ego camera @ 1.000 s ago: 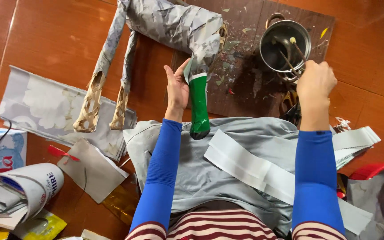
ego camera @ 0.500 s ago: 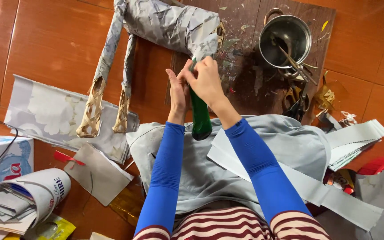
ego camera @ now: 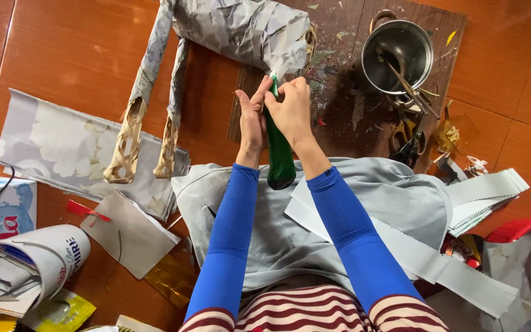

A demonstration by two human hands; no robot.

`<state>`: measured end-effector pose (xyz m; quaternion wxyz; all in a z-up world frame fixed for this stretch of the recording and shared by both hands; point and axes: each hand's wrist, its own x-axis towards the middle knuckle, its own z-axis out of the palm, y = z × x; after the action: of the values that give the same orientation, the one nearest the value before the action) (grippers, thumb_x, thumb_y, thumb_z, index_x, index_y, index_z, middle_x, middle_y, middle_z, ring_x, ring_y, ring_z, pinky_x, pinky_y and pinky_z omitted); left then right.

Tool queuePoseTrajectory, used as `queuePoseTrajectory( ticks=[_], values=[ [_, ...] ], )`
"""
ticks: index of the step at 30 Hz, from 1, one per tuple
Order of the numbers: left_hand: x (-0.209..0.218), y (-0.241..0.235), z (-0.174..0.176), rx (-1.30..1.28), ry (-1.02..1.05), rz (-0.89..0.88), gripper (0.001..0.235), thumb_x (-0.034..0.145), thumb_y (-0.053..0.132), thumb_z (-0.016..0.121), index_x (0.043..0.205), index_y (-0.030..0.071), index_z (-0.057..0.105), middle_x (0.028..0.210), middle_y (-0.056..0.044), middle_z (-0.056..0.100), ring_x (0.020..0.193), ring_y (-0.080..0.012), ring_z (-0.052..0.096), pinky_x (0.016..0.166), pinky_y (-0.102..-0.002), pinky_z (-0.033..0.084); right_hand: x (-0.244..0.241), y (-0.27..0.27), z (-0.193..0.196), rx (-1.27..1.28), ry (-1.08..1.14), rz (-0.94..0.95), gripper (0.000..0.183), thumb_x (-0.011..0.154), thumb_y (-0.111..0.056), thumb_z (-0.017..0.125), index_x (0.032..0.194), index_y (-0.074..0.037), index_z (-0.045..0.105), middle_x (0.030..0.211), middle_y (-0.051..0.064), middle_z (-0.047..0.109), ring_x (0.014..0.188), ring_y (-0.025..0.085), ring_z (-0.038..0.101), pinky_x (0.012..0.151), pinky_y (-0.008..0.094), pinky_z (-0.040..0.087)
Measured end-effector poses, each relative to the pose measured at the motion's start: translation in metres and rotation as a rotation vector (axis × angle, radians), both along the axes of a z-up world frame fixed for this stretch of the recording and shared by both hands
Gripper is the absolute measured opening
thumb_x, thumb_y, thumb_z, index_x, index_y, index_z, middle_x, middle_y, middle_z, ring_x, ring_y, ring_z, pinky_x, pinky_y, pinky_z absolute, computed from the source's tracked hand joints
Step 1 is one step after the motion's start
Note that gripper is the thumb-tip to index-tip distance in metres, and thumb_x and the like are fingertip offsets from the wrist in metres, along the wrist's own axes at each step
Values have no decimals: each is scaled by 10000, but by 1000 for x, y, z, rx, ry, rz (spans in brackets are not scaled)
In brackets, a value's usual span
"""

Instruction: Decorating a wireframe giraffe figure by wrapping it with colored paper strips and tape.

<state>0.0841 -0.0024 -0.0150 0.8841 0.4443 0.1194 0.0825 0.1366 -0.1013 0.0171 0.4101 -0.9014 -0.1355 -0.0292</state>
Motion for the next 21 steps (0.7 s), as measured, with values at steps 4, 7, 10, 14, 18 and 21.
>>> queuePoseTrajectory(
  ticks=[4, 7, 10, 14, 18, 21],
  values=[
    [-1, -2, -1, -120, -38, 21, 869, 1088, 618, 196, 1505, -90, 479, 1695, -172, 300, 1561, -270, 300, 1296, -357, 186, 5, -4, -11, 33, -12, 16, 255, 837, -178, 831, 796, 7, 660, 992, 151, 577, 972, 344, 570, 858, 429, 489],
    [-5, -9, -12, 56, 90, 180, 711, 1084, 428, 481, 1559, -89, 367, 1639, -223, 378, 1511, -292, 372, 1246, -365, 285, 11, -9, -5, 66, 119, 14, 253, 836, -176, 835, 777, 7, 670, 971, 153, 585, 886, 329, 609, 786, 417, 507],
    [-22, -22, -56, 252, 253, 37, 778, 1041, 263, 656, 1613, 21, 188, 1453, -205, 530, 1269, -268, 564, 1052, -378, 492, 16, -11, -9, 97, 139, 31, 270, 836, -181, 852, 765, 10, 675, 928, 150, 593, 821, 322, 626, 759, 415, 518],
    [-45, -27, 0, -38, 371, -157, 801, 941, 246, 664, 1581, 150, 192, 1064, -170, 656, 757, -266, 699, 632, -408, 622, 21, -16, -11, 96, 143, 44, 260, 823, -180, 851, 755, 3, 680, 931, 143, 596, 796, 311, 634, 732, 409, 518],
    [-47, -26, -4, -47, 324, -104, 746, 985, 223, 677, 1593, 156, 250, 1025, -117, 668, 704, -195, 699, 583, -375, 621, 22, -16, -4, 98, 109, 81, 261, 845, -151, 855, 767, 17, 671, 922, 145, 590, 767, 302, 630, 701, 403, 516],
    [-44, -23, 0, -30, 317, -100, 776, 991, 223, 664, 1617, 173, 207, 1015, -114, 662, 702, -178, 678, 577, -359, 607, 25, -16, 0, 116, 100, 93, 256, 842, -138, 861, 760, 17, 674, 924, 145, 589, 744, 295, 630, 678, 397, 515]
  ],
)
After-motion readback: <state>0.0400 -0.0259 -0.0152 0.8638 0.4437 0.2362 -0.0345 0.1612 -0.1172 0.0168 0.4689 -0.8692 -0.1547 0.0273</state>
